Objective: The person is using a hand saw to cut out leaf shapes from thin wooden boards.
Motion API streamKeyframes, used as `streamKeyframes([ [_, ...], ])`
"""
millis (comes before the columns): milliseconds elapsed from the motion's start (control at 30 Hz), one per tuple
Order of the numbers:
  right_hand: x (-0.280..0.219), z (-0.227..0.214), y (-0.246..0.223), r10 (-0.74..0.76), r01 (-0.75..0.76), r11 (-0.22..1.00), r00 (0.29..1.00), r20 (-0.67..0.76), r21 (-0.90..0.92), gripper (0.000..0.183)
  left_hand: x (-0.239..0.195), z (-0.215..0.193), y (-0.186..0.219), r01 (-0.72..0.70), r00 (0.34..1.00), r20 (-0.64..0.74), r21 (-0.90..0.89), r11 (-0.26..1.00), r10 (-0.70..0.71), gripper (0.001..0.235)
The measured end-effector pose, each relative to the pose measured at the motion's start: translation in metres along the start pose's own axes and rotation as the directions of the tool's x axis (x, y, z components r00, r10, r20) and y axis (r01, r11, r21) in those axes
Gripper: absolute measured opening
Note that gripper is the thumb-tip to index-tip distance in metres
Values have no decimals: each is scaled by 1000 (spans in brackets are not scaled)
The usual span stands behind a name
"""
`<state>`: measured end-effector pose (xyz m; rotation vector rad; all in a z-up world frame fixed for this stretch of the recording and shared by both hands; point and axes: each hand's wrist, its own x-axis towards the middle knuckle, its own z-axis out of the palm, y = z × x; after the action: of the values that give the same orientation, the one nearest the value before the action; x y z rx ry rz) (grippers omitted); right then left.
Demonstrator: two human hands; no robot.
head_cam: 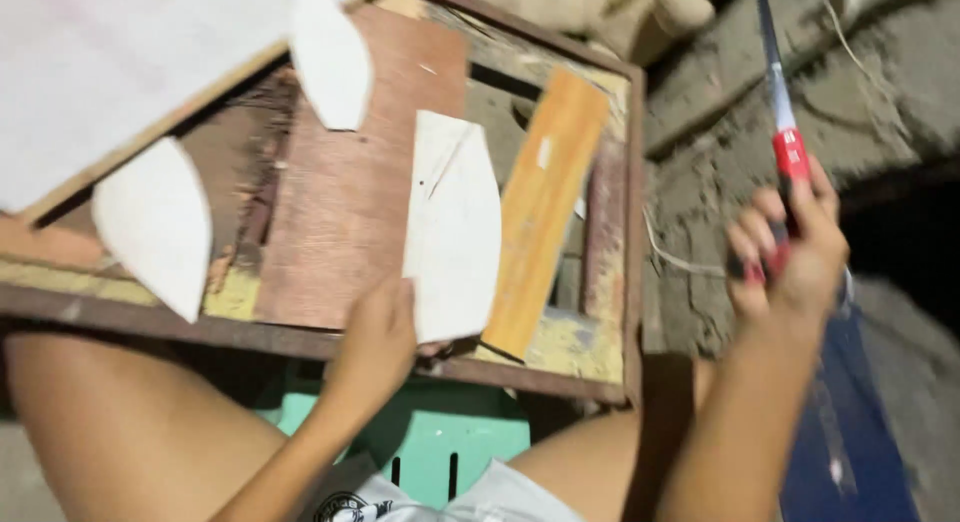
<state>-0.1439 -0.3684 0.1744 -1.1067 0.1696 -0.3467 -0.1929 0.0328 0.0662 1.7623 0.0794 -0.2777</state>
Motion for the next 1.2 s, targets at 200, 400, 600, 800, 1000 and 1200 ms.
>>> streamKeyframes([
  [200,-59,37,26,-13,-7,974,996,-89,-228,37,41,40,30,334,912,285,-101,937,-295,48],
  [400,-72,37,35,84,-139,949,977,-196,-283,30,41,41,53,233,888,398,45,971,-231,45],
  [600,-109,65,14,39,-61,820,998,-51,-569,46,61,50,38,-44,999,44,707,706,18,48],
  [800,-164,72,16,139,-199,612,980,-143,-766,61,133,9,23,-636,756,329,576,514,566,68],
  [1000,-226,93,44,258,-326,784,945,-200,-529,55,181,9,-6,-618,766,476,732,289,432,60],
  [1200,-239,110,39,206,-204,742,976,-72,-638,53,172,16,-8,-560,810,389,734,384,439,64],
])
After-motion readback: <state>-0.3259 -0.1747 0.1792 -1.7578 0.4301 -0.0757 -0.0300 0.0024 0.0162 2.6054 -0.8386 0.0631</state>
